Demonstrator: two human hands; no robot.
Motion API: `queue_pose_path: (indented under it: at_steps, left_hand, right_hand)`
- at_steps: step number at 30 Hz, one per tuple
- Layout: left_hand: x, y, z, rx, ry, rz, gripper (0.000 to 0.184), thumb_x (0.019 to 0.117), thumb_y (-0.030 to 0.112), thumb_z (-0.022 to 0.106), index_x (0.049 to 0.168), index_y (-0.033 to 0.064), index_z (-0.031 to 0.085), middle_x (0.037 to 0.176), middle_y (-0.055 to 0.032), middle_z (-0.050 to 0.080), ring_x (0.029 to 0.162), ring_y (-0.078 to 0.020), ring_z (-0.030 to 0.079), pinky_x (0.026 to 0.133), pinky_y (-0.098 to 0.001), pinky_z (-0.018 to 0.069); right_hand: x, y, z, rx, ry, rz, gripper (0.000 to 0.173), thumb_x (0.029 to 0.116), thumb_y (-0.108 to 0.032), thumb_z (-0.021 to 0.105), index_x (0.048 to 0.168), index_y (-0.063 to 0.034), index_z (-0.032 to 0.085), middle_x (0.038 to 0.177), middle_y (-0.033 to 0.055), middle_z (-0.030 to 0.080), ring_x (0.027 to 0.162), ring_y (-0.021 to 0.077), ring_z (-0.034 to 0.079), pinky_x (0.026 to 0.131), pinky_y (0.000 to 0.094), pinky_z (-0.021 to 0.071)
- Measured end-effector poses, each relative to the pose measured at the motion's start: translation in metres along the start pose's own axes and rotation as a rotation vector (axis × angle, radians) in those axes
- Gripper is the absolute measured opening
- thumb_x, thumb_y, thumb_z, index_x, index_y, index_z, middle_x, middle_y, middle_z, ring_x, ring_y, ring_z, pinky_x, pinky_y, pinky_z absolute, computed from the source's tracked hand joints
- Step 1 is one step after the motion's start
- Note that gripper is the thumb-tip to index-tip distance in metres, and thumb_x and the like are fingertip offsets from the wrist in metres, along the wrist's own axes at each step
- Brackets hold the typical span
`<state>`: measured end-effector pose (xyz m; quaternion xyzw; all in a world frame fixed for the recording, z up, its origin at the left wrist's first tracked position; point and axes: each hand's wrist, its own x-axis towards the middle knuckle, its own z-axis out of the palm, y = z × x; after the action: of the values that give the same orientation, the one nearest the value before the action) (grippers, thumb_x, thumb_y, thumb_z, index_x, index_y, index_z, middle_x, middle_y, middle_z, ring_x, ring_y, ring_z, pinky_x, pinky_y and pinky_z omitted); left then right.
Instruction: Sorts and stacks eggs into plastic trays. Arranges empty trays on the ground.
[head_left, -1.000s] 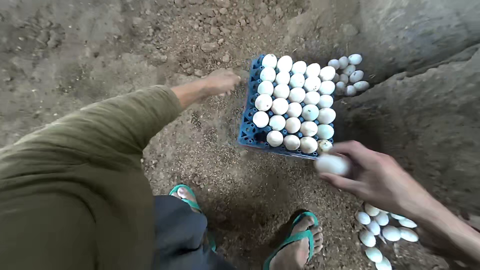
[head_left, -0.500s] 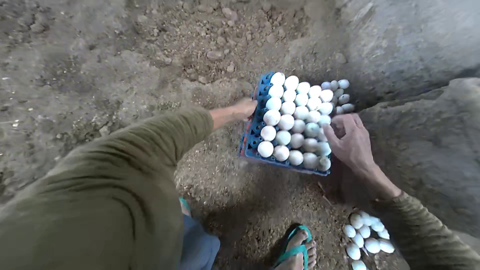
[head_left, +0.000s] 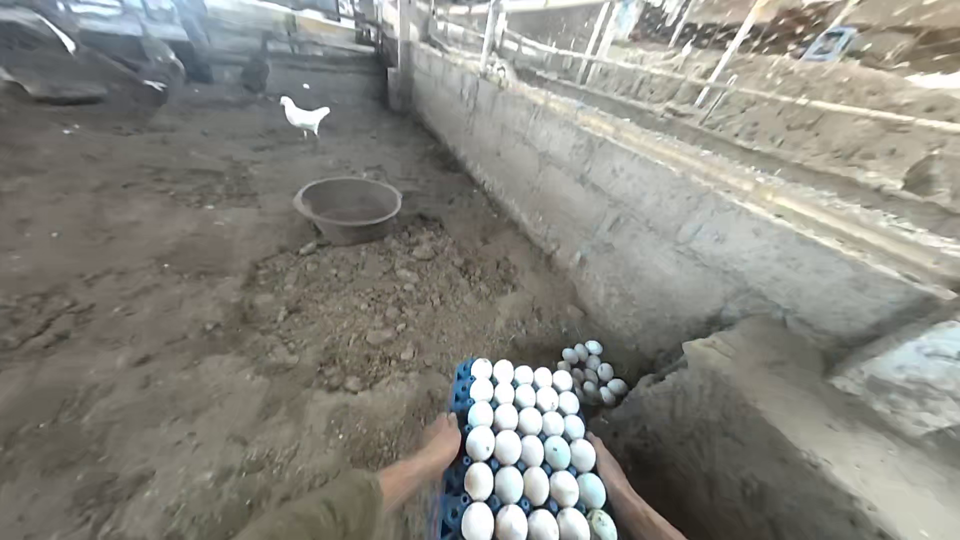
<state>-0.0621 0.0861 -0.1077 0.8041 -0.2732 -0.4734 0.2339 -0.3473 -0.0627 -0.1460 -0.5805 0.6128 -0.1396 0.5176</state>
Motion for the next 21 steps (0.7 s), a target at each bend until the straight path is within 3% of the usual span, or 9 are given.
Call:
queue_pose_path:
  at_steps: [3, 7, 11, 13, 15, 17, 21]
  left_hand:
    - [0.000, 0.000, -0.001, -0.023, 0.056, 0.034, 0.058, 0.1132, 0.038, 0.019, 0.145, -0.0020, 0.046, 0.138, -0.0298, 0.056, 0.132, -0.0423, 0.054, 0.108, -0.0582, 0.0423]
    - [-0.036, 0.023, -0.037, -0.080, 0.115, 0.178, 0.055, 0.1134, 0.037, 0.022, 0.146, -0.0011, 0.045, 0.135, -0.0297, 0.058, 0.126, -0.0425, 0.057, 0.106, -0.0589, 0.0444]
    - [-0.050, 0.013, -0.087, -0.149, 0.227, 0.333, 0.053, 0.1137, 0.035, 0.022, 0.137, -0.0027, 0.052, 0.123, -0.0279, 0.063, 0.115, -0.0402, 0.063, 0.097, -0.0591, 0.0489]
    - [-0.059, 0.006, -0.122, -0.173, 0.308, 0.363, 0.053, 0.1139, 0.034, 0.022, 0.137, -0.0023, 0.053, 0.121, -0.0261, 0.064, 0.112, -0.0371, 0.065, 0.096, -0.0565, 0.0507]
    - [-0.074, 0.001, -0.158, -0.178, 0.387, 0.380, 0.052, 0.1141, 0.034, 0.022, 0.133, -0.0030, 0.054, 0.121, -0.0241, 0.064, 0.110, -0.0329, 0.065, 0.094, -0.0519, 0.0513]
    - [-0.085, -0.017, -0.188, -0.154, 0.477, 0.370, 0.052, 0.1140, 0.034, 0.022, 0.128, -0.0029, 0.056, 0.119, -0.0217, 0.063, 0.109, -0.0295, 0.064, 0.094, -0.0492, 0.0511]
    - [-0.097, -0.093, -0.228, -0.055, 0.565, 0.280, 0.055, 0.1140, 0.034, 0.019, 0.132, -0.0037, 0.055, 0.131, -0.0231, 0.059, 0.125, -0.0311, 0.058, 0.106, -0.0512, 0.0445]
  right_hand:
    - [-0.004, -0.007, -0.001, 0.031, 0.034, 0.000, 0.063, 0.1117, -0.048, 0.024, 0.136, -0.0032, 0.062, 0.133, 0.0209, 0.065, 0.127, 0.0317, 0.060, 0.107, 0.0538, 0.0467]
    - [-0.050, -0.058, -0.001, 0.300, -0.035, -0.201, 0.052, 0.1118, -0.037, 0.025, 0.133, -0.0047, 0.059, 0.112, 0.0140, 0.070, 0.102, 0.0211, 0.069, 0.089, 0.0429, 0.0584]
    - [-0.072, -0.109, 0.008, 0.254, -0.179, -0.358, 0.040, 0.1091, -0.037, 0.033, 0.123, -0.0127, 0.063, 0.099, 0.0011, 0.071, 0.088, 0.0100, 0.070, 0.075, 0.0336, 0.0618]
    - [-0.073, -0.134, 0.026, 0.227, -0.259, -0.429, 0.038, 0.1098, -0.038, 0.032, 0.126, -0.0195, 0.061, 0.107, -0.0059, 0.069, 0.097, 0.0048, 0.068, 0.083, 0.0294, 0.0607]
    - [-0.079, -0.163, 0.054, 0.322, -0.340, -0.436, 0.040, 0.1111, -0.038, 0.029, 0.132, -0.0182, 0.057, 0.114, -0.0032, 0.069, 0.105, 0.0088, 0.067, 0.092, 0.0348, 0.0589]
    - [-0.090, -0.184, 0.089, 0.388, -0.355, -0.378, 0.040, 0.1104, -0.040, 0.030, 0.131, -0.0182, 0.057, 0.115, -0.0007, 0.069, 0.106, 0.0129, 0.067, 0.093, 0.0399, 0.0585]
    - [-0.115, -0.204, 0.167, 0.297, -0.428, -0.329, 0.036, 0.1106, -0.036, 0.029, 0.122, -0.0187, 0.058, 0.107, -0.0025, 0.068, 0.102, 0.0125, 0.067, 0.089, 0.0383, 0.0581]
